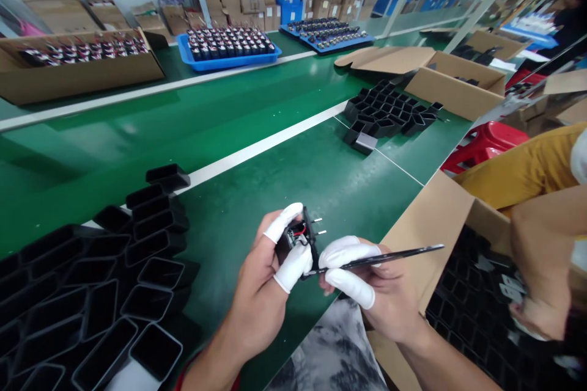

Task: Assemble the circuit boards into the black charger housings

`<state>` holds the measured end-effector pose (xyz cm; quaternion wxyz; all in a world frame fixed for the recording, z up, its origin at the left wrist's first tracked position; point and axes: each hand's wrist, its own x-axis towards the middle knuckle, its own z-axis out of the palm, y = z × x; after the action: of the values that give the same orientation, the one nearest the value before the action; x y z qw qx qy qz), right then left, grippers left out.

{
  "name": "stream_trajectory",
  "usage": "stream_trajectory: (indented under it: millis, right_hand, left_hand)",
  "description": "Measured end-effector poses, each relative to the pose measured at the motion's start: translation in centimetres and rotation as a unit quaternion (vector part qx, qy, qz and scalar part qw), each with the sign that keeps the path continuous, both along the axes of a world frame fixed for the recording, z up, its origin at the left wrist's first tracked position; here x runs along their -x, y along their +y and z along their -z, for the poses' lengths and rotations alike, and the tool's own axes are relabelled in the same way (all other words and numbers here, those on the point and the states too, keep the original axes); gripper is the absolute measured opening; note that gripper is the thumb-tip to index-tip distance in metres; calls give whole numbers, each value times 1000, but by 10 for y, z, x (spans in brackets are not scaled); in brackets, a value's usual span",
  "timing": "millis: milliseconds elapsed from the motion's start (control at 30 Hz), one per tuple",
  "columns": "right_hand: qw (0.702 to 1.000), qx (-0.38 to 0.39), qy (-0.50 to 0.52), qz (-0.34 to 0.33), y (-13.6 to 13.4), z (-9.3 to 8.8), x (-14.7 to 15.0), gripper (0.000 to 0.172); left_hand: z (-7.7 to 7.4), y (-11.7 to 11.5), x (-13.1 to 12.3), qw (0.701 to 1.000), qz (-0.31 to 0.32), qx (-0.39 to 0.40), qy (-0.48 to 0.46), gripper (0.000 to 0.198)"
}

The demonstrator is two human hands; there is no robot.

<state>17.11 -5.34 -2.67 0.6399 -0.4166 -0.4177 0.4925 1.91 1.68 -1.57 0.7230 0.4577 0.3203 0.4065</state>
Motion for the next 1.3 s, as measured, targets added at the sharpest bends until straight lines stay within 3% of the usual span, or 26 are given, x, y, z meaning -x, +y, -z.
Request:
stream_trajectory:
  millis: [367,1100,1300]
  right_hand:
    - [998,-9,4,57,-3,1,-1,19]
    - [999,21,-10,47,-5,0,3,16]
    - [996,30,4,79,-4,4,1,15]
  left_hand:
    - [3,-1,0,1000,-5,5,10,34]
    - [3,1,-2,998,-4,-13,62,39]
    - [1,1,-2,997,-13,-8,78,41]
